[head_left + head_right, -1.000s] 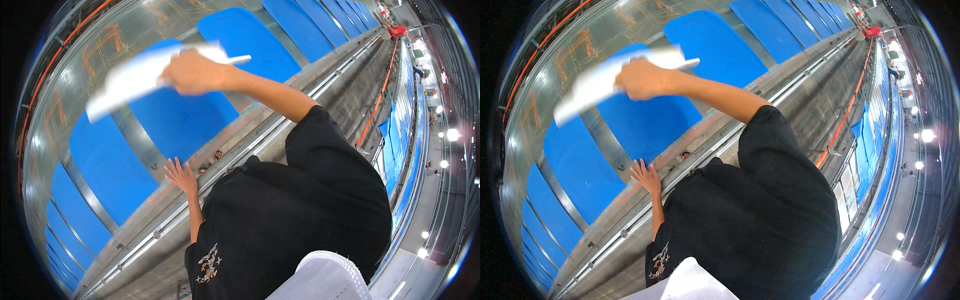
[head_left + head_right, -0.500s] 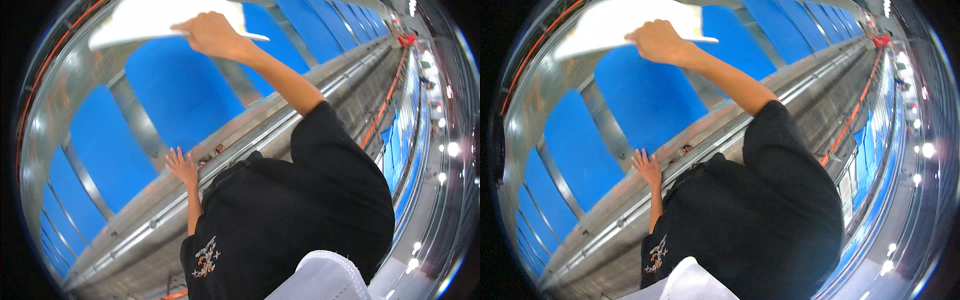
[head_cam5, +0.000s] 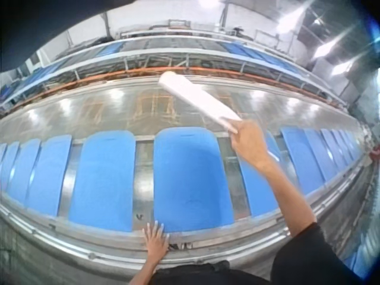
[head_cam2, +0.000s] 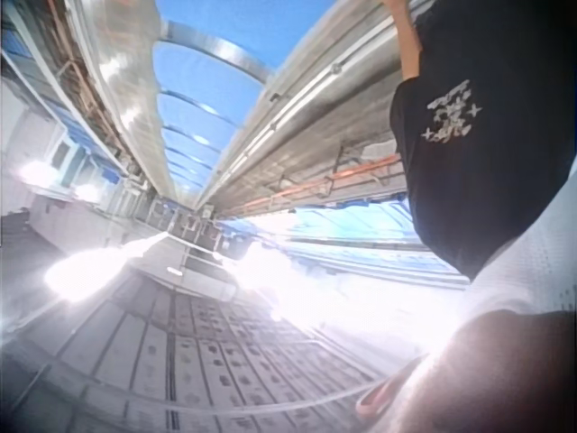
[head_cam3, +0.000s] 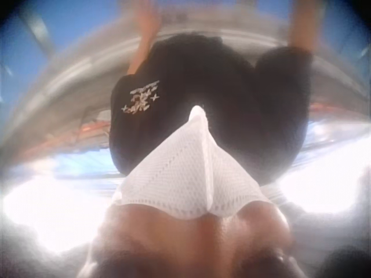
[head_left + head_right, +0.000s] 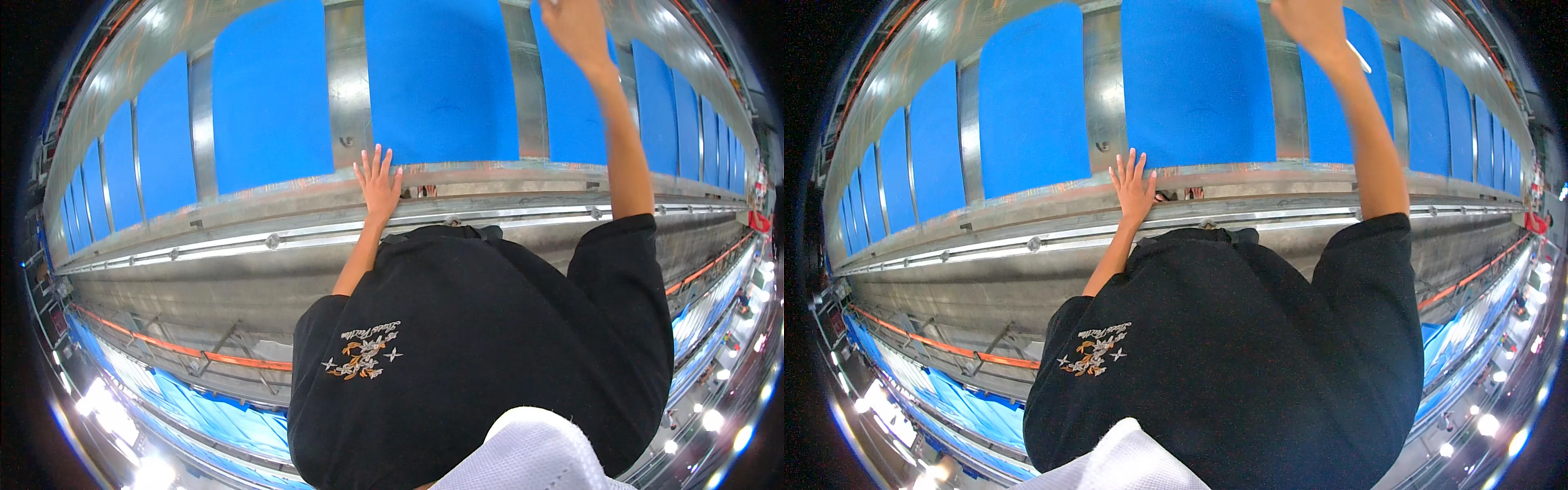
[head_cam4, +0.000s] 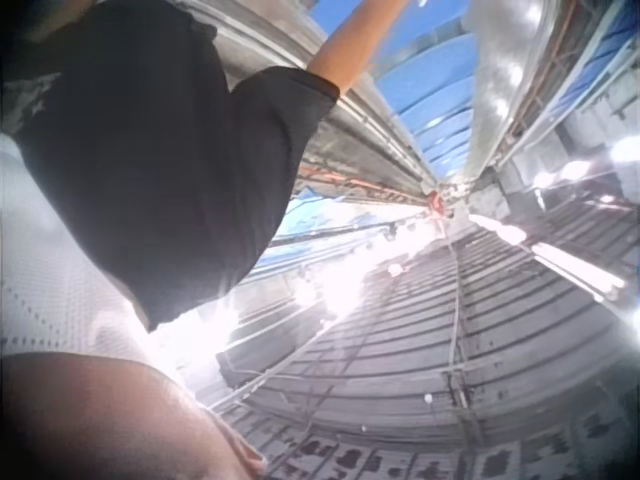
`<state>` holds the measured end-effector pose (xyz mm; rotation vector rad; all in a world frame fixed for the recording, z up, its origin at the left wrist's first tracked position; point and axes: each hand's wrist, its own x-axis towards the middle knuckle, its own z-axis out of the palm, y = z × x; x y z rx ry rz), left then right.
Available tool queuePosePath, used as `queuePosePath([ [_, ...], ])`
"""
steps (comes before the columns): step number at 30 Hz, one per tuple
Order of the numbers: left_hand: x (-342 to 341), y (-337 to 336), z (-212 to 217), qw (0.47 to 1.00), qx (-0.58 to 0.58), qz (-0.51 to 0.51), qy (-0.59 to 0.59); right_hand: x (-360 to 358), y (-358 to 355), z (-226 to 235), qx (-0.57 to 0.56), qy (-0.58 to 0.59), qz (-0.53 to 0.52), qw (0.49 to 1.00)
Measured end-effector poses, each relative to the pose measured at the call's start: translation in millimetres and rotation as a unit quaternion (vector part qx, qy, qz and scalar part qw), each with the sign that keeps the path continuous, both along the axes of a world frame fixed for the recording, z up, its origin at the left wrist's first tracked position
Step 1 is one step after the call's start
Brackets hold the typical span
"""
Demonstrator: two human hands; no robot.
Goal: The person repeatedly wipes a blue surface with a white paper or cloth while walking along a metal walkway. They hold the paper in one hand and use the other hand to steady themselves on the railing.
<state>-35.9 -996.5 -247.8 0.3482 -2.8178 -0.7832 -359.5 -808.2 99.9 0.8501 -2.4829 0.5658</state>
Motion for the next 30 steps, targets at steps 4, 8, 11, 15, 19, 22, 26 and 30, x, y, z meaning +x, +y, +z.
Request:
queuePosePath([
  [4,8.3,-3.8,-9.3,1.000,-0.008,0.011,-0.004,42.4,-3.8,-32.0,0.271,-0.233,0.179,0.917],
  [8,24.8,-2.8,-42.3,0.990,0.141,-0.008,-0.017,46.1,4.0,-35.6,0.226,-0.291,0.281,0.886],
  [11,15.7,-7.7,-22.2,0.999,-0.028,-0.013,-0.038,-8.1,19.9,-25.7,0.183,-0.219,0.164,0.944],
  [15,-1.7,0.5,-3.8,1.000,0.004,0.004,-0.009,-10.4,6.9,9.4,-0.017,-0.026,0.048,0.998],
  [19,1.3,5.5,3.3,0.997,-0.063,0.031,-0.035,31.7,-4.8,-9.5,0.277,-0.152,0.016,0.949],
  [22,-7.0,3.2,18.3,0.964,-0.078,-0.010,-0.255,62.2,10.8,-20.8,0.300,-0.271,0.259,0.877],
  [26,34.0,-2.7,24.2,0.994,-0.072,0.026,-0.078,57.7,19.2,-19.1,0.183,-0.253,0.221,0.924],
  [30,76.3,-49.8,34.8,0.995,-0.009,0.095,0.009,24.7,-20.0,17.9,-0.028,-0.206,0.208,0.956],
])
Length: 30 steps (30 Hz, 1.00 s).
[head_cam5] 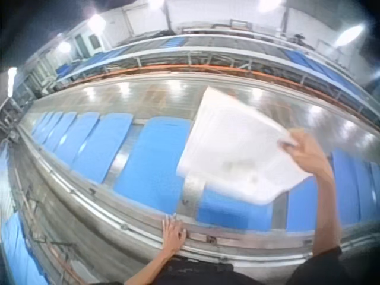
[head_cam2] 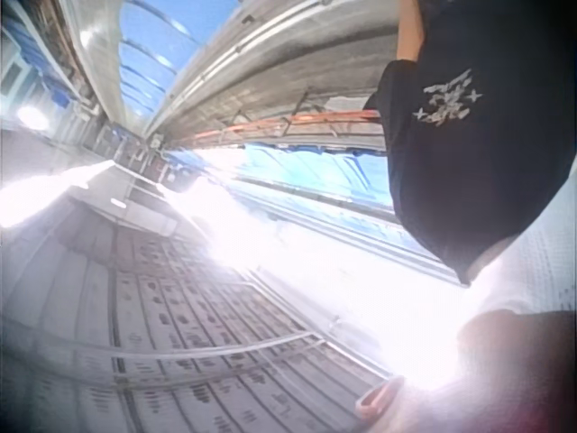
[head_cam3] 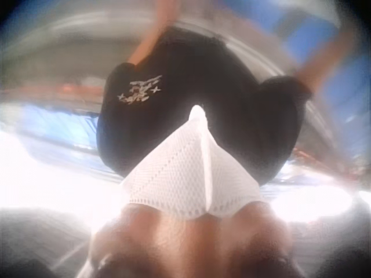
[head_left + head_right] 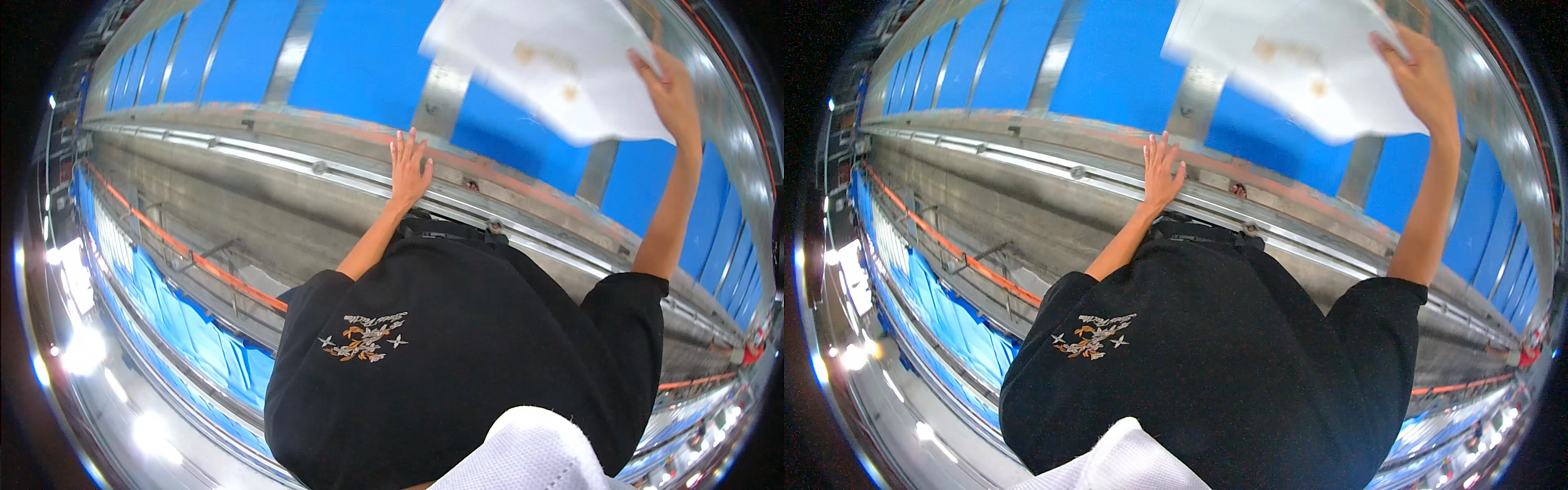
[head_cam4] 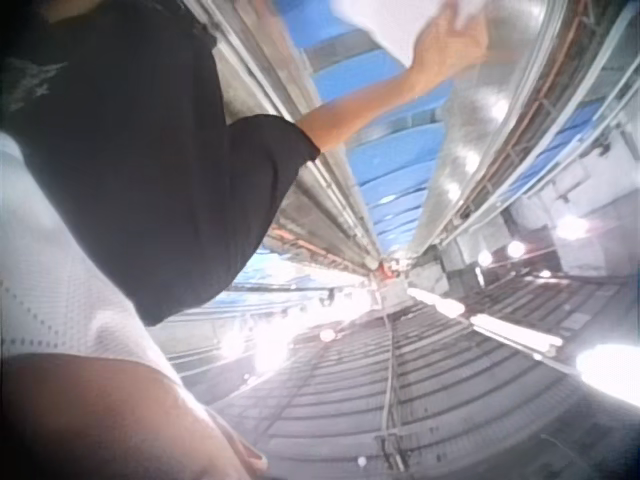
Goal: The person repeatedly wipes a blue surface with a white paper or cloth while walking along a metal walkway. They hold the paper in one hand and use the other hand to steady themselves on the railing.
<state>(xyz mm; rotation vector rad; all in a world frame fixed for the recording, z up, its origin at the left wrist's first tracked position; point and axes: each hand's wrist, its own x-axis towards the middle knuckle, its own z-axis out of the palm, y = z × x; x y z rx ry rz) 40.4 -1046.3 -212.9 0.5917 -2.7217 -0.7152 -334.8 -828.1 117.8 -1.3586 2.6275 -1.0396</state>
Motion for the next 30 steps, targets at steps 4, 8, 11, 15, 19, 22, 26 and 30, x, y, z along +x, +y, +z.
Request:
queuePosePath([
  [4,32.2,-75.6,0.3,0.996,-0.024,0.084,0.011,9.7,-83.3,18.4,0.039,0.165,-0.209,0.963],
  [8,41.8,-155.4,-16.0,0.992,-0.033,0.119,0.024,32.3,-180.1,-15.6,0.089,0.238,-0.204,0.945],
  [11,39.8,-229.1,-22.1,0.996,-0.040,0.075,0.027,52.7,-225.0,-69.9,0.016,0.198,0.109,0.974],
  [15,94.6,-327.9,-49.3,0.993,-0.072,0.029,-0.091,153.1,-336.1,-34.1,0.335,-0.128,0.195,0.913],
  [19,116.9,-395.2,-42.9,0.994,-0.060,-0.037,-0.088,102.8,-361.3,-14.5,0.244,0.065,-0.002,0.968],
  [22,132.0,-410.8,-39.9,0.992,-0.075,-0.063,-0.085,75.7,-386.0,-4.7,0.171,0.194,-0.127,0.958],
  [26,129.6,-410.6,-40.2,0.995,-0.018,-0.052,-0.080,116.4,-420.2,-34.1,0.169,0.216,-0.176,0.945],
  [30,127.6,-412.4,-39.6,0.996,0.015,-0.026,-0.085,176.3,-429.5,-49.5,0.335,0.001,0.169,0.927],
])
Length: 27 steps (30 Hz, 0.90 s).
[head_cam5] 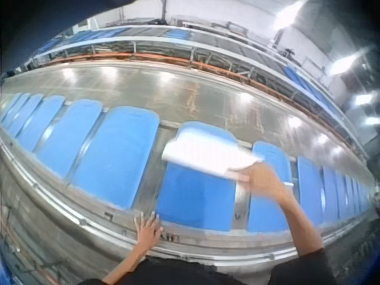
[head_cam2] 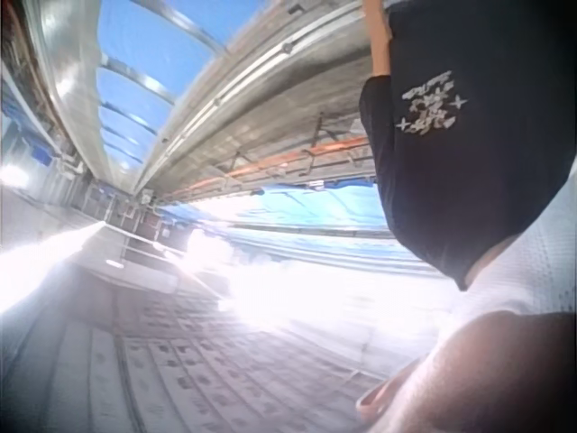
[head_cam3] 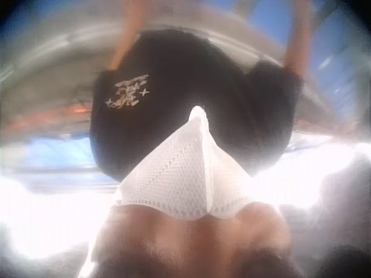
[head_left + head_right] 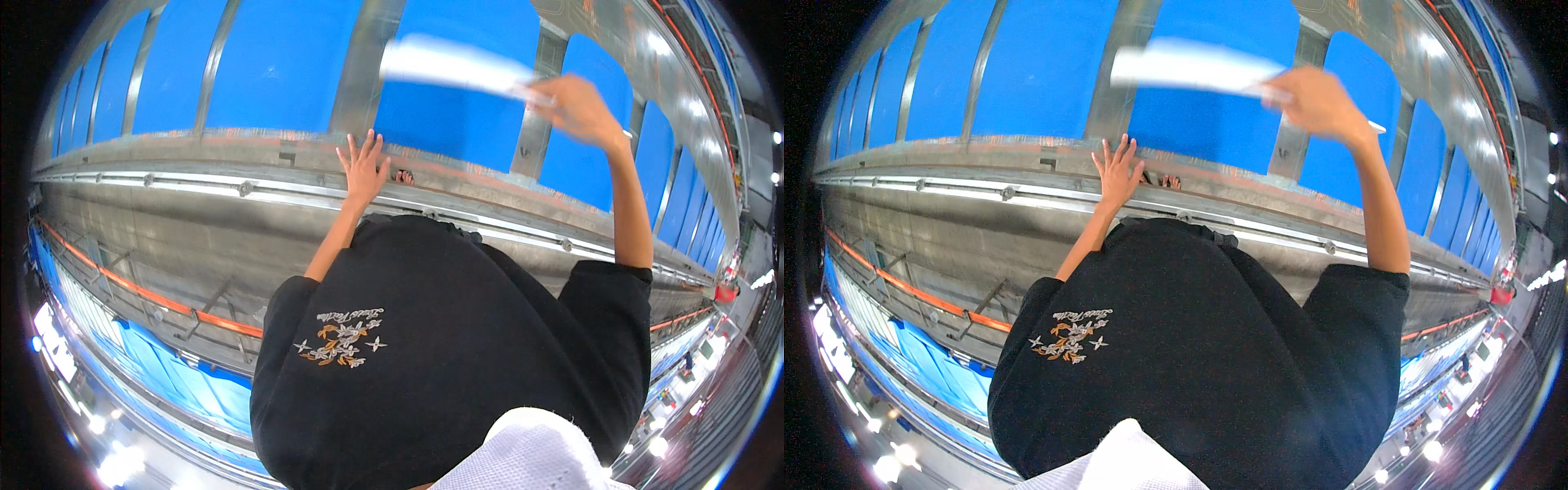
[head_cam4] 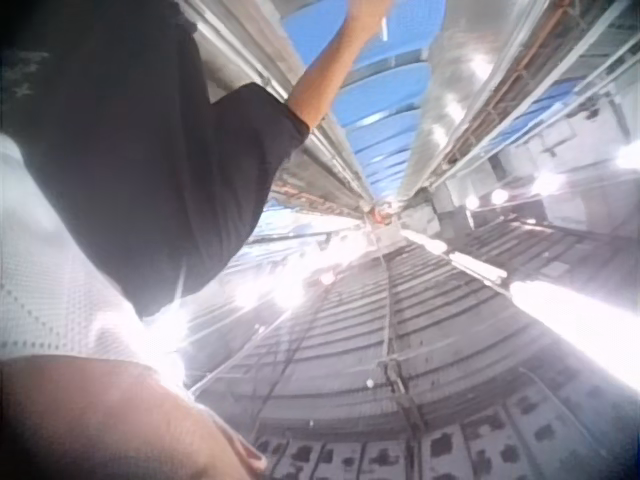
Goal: The person repeatedly wipes a blue surface with a white paper or cloth while walking along a metal walkway. They hold the paper in one hand and use the other hand to steady themselves on the railing.
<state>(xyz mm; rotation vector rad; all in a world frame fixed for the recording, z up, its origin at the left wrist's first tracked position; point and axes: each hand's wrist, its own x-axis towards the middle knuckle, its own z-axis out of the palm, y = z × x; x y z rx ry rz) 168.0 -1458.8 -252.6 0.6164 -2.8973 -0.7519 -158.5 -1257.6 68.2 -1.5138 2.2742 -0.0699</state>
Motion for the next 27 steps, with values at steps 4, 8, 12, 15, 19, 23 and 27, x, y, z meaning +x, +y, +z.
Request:
queuePosePath([
  [4,-0.3,-1.0,2.7,0.998,0.038,0.011,0.058,-11.2,-4.9,21.6,0.098,-0.146,-0.028,0.984],
  [8,-24.4,0.9,23.9,0.999,-0.021,0.024,0.032,-78.6,15.5,43.6,-0.099,0.155,-0.214,0.959],
  [12,-35.6,0.6,22.0,0.998,-0.003,0.030,0.051,-72.2,-13.2,51.9,-0.226,0.282,-0.232,0.903],
  [15,-40.0,4.0,9.0,1.000,-0.021,0.004,0.021,-47.5,-5.1,22.6,-0.108,0.220,-0.127,0.961],
  [19,-26.9,10.0,7.6,0.999,-0.012,-0.002,-0.030,0.7,-17.4,13.4,0.055,-0.132,0.020,0.989],
  [23,-13.3,8.3,-14.2,0.997,-0.014,-0.033,-0.068,-42.1,-3.6,28.4,-0.026,0.041,-0.084,0.995],
  [27,-27.1,8.9,4.3,1.000,0.008,-0.001,0.002,-98.9,7.0,45.2,-0.202,0.308,-0.153,0.917],
])
